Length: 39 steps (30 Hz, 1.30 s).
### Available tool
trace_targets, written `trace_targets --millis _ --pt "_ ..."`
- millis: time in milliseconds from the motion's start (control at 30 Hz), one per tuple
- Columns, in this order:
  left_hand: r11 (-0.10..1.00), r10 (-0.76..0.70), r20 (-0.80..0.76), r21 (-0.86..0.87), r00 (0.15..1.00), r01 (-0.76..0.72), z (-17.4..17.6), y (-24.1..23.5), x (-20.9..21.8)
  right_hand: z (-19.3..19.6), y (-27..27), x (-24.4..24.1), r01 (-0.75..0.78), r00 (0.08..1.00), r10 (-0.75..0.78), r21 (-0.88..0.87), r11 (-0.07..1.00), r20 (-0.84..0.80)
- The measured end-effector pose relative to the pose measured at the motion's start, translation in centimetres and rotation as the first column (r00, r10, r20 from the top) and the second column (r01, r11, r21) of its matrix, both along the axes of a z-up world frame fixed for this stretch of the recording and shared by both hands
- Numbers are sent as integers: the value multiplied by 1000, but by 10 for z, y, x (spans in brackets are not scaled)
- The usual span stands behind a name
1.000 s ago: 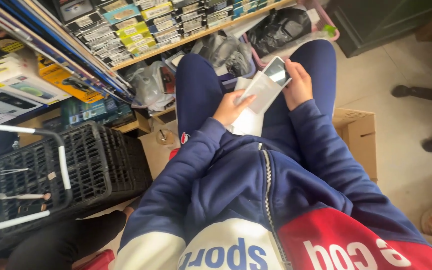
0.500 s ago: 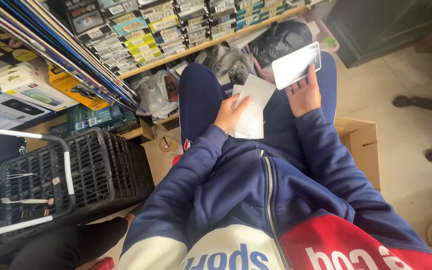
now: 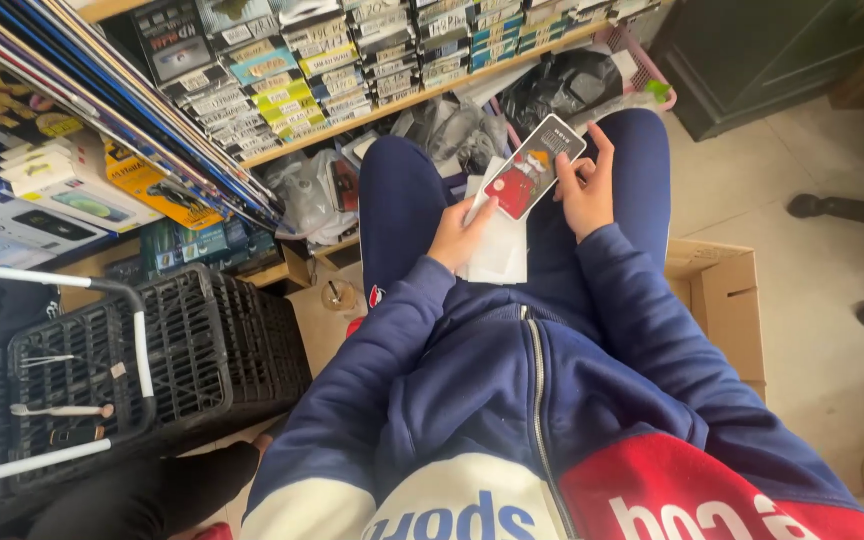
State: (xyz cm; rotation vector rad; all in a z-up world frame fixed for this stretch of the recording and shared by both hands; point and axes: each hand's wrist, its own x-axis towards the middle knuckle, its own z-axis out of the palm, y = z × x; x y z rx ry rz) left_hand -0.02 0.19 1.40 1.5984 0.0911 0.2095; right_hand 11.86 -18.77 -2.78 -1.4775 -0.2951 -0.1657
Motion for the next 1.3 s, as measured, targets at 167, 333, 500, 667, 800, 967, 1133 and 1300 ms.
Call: trace_targets --millis 167,333,500,667,800,967,1133,1300 --pt "998 14 -75 -62 997 -19 -8 1 -1 -12 -2 6 -242 966 257 -230 943 37" --pt "997 52 -27 -50 998 -54 -33 8 11 52 14 -41 -550 828 556 -317 773 -80" --pt "996 77 0 -38 997 -77 -41 10 14 68 12 -53 -738 663 642 -192 647 -385" --pt "994 50 -39 -91 998 -54 -29 1 8 48 7 -33 -359 894 343 -3 933 -287" --pt "998 29 -16 -57 999 -30 -37 -1 11 58 9 -43 -366 898 342 -41 930 -277" --pt "998 62 27 -23 998 -61 -28 7 7 51 16 -53 -615 754 504 -183 767 -422" --pt "996 78 46 -39 996 -76 -51 2 13 32 11 -29 -476 825 442 -10 880 -353" --pt "993 105 18 -64 994 -103 -47 -2 11 52 10 -37 -401 876 384 1 916 -291"
